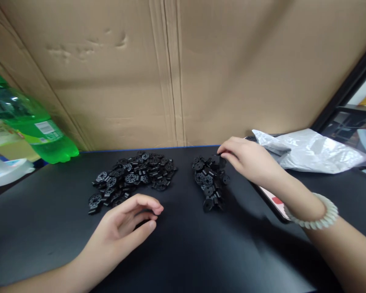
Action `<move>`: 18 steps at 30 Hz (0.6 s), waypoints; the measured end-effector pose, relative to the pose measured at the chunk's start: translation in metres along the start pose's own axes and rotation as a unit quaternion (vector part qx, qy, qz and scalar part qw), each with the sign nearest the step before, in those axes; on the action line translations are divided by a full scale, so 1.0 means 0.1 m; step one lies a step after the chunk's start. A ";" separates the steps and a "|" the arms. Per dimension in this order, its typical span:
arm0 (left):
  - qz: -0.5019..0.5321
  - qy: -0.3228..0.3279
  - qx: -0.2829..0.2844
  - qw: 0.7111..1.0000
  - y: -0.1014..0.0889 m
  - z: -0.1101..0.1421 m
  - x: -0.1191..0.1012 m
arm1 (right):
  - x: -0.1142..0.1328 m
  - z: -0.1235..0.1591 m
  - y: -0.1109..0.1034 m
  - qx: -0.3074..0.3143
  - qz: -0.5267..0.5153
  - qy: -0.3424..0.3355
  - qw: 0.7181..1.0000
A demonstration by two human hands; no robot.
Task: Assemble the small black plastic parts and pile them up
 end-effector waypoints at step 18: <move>-0.215 0.123 0.113 0.962 0.16 0.11 -0.35 | 0.12 0.07 0.08 -0.030 -0.058 0.035 0.997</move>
Point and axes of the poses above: each hand's wrist, its own z-axis away from the middle knuckle, its own y-axis out of the palm, x = y × z, the point moved 6 cm from there along -z, towards the middle knuckle, and after that the axes turned 6 degrees about -z, right-handed, at the moved point
